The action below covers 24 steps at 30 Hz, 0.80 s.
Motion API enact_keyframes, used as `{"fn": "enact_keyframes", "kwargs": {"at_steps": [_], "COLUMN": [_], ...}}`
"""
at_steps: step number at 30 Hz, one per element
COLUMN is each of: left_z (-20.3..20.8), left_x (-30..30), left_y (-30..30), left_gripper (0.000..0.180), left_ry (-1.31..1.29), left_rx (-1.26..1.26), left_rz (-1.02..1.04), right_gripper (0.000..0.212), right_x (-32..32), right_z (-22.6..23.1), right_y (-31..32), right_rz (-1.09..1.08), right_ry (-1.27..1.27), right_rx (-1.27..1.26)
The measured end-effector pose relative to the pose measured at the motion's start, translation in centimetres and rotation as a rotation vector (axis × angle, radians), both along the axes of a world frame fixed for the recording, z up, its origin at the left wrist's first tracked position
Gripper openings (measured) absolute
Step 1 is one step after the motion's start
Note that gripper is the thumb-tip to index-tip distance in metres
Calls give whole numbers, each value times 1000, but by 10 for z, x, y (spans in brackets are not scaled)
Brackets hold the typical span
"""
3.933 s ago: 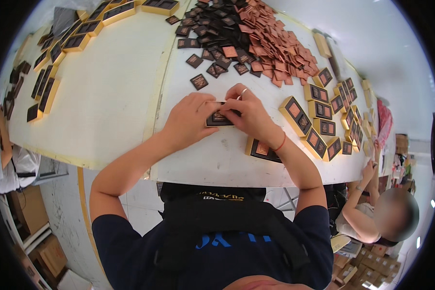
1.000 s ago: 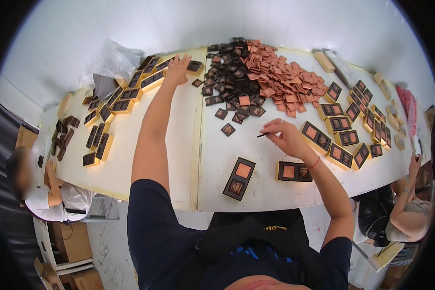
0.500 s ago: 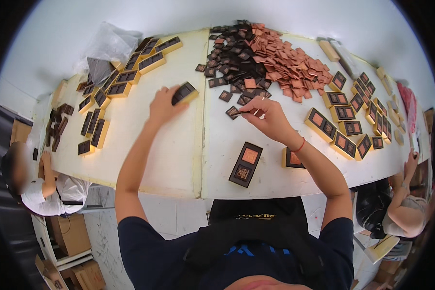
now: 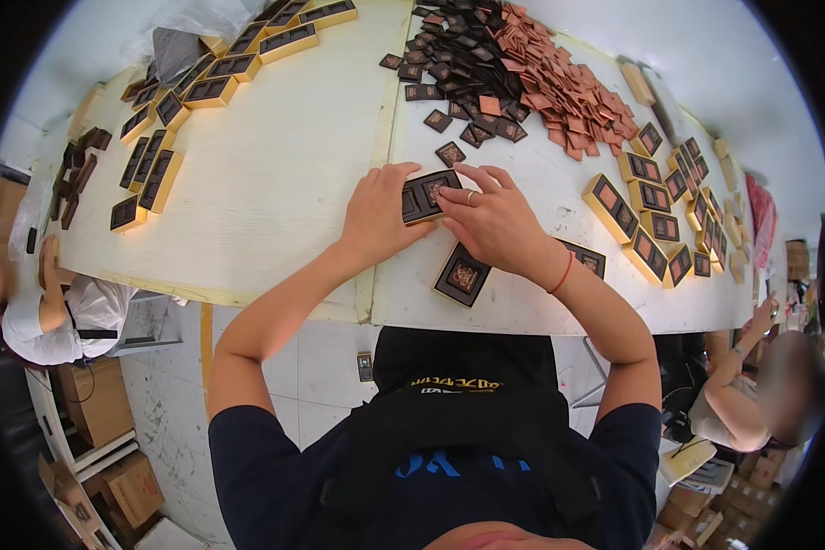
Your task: The person repeatedly picks small rectangular inserts from a pile and places them into open compact cases on a white table. The person closes each case and sets it aside, continuing the cycle with additional inserts and cases.
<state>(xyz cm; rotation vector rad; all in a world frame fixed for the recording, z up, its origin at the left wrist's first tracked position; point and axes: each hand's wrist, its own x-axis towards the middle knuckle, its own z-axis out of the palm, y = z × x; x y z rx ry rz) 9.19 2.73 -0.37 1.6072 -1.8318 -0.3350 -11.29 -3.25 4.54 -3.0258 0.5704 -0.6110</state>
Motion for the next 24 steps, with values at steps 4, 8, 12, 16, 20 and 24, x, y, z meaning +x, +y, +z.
{"fn": "enact_keyframes", "kwargs": {"at_steps": [4, 8, 12, 16, 20, 24], "left_z": [7, 15, 17, 14, 16, 17], "left_x": [7, 15, 29, 33, 33, 31], "left_y": [9, 15, 12, 9, 9, 10], "left_gripper": [85, 93, 91, 87, 84, 80], "left_ry": [97, 65, 115, 131, 169, 110], "left_rx": [70, 104, 227, 235, 235, 239], "left_rz": [-23, -90, -138, -172, -147, -140], "right_gripper": [22, 18, 27, 35, 37, 35], "right_x": [-4, -13, -9, 17, 13, -56], "right_z": [2, -7, -21, -44, -41, -29], "right_y": [0, -62, -96, -94, -108, -157], "right_rz": [-17, -254, -383, -233, -390, -696], "right_ry": [-13, -334, -157, -93, -276, -130], "right_rx": [105, 459, 606, 351, 259, 262]}}
